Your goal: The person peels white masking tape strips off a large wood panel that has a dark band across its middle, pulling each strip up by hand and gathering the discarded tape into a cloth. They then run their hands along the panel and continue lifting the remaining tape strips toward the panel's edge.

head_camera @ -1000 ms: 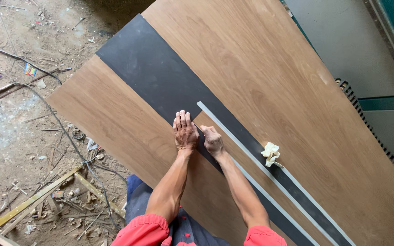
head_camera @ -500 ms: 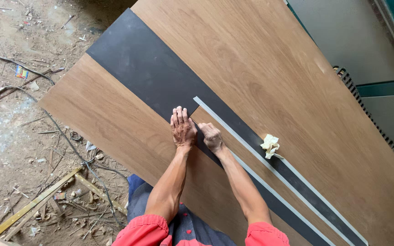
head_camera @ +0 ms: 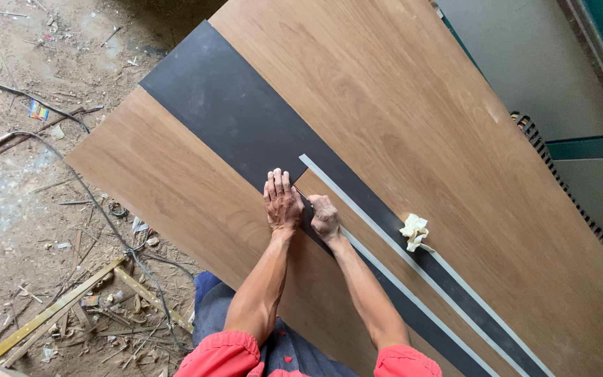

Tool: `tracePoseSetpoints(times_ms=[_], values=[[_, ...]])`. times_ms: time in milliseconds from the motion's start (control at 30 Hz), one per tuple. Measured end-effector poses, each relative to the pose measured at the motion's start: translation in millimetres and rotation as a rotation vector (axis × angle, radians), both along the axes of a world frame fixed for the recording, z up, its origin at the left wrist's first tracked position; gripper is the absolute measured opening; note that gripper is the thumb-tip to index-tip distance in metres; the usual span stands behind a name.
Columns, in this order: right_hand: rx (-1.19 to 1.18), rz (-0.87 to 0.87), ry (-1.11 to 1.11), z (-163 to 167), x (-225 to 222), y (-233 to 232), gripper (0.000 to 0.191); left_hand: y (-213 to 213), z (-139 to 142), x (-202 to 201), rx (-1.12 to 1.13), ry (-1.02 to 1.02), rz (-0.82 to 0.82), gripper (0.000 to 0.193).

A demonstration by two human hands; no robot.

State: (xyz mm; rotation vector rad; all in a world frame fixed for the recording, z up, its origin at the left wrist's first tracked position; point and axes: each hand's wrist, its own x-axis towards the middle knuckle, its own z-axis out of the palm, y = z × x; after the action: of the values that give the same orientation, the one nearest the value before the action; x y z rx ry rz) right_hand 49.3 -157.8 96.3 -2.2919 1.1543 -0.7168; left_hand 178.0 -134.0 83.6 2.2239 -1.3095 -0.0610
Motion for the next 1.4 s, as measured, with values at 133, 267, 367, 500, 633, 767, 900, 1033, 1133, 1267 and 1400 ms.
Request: tracePoseSetpoints(times_ms=[133,267,367,500,633,767,900,1033,1133,1267,1400], values=[[0.265,-0.25,-0.221,3.6,5.6,3.9,0.037,-3.6,2.3,1.1,-0.006,0.014,0.007,0.051],[0.056,-0.055,-0.102,6.0,0.6,6.4,0.036,-1.3,1.3,-0.2,-0.005,0.006,0.012,0.049],[-0.028,0.033,0.002,5.6,-3.3,2.6,0.038,0.5,1.1,-1.2,-0.026,0.008,0.011,0.049],[0.369,-0.201,-0.086,11.0,-3.7,-5.2,0.021,-0.5,4.9,-1.2,-0.028,0.008,0.01,0.049],[0.228,-0.116,-0.233,21.8,-7.1,-10.9,0.018,-0.7,8.6,-0.8,-0.02,0.041,0.005,0.049],[0.203,0.008,-0.139,28.1,-11.9,-15.2,0.019,0.2,7.1,-0.5,-0.033,0.031,0.009,0.048],[0.101,0.132,-0.067,28.4,-14.4,-20.5,0.018,-0.3,5.7,0.7,-0.048,0.036,0.01,0.048],[0.198,0.055,-0.07,27.7,-11.2,-23.8,0.012,-1.1,6.4,-0.1,-0.039,0.037,0.014,0.049],[0.122,0.073,0.012,26.5,-9.3,-24.7,0.01,-1.1,7.1,-0.8,-0.052,0.039,0.014,0.048],[0.185,0.132,0.071,22.2,-12.1,-28.2,0.008,-1.7,5.7,-0.5,-0.037,0.054,0.011,0.05],[0.293,0.096,0.006,19.0,-18.7,-28.7,0.007,-2.3,4.1,0.9,-0.032,0.052,0.016,0.05]])
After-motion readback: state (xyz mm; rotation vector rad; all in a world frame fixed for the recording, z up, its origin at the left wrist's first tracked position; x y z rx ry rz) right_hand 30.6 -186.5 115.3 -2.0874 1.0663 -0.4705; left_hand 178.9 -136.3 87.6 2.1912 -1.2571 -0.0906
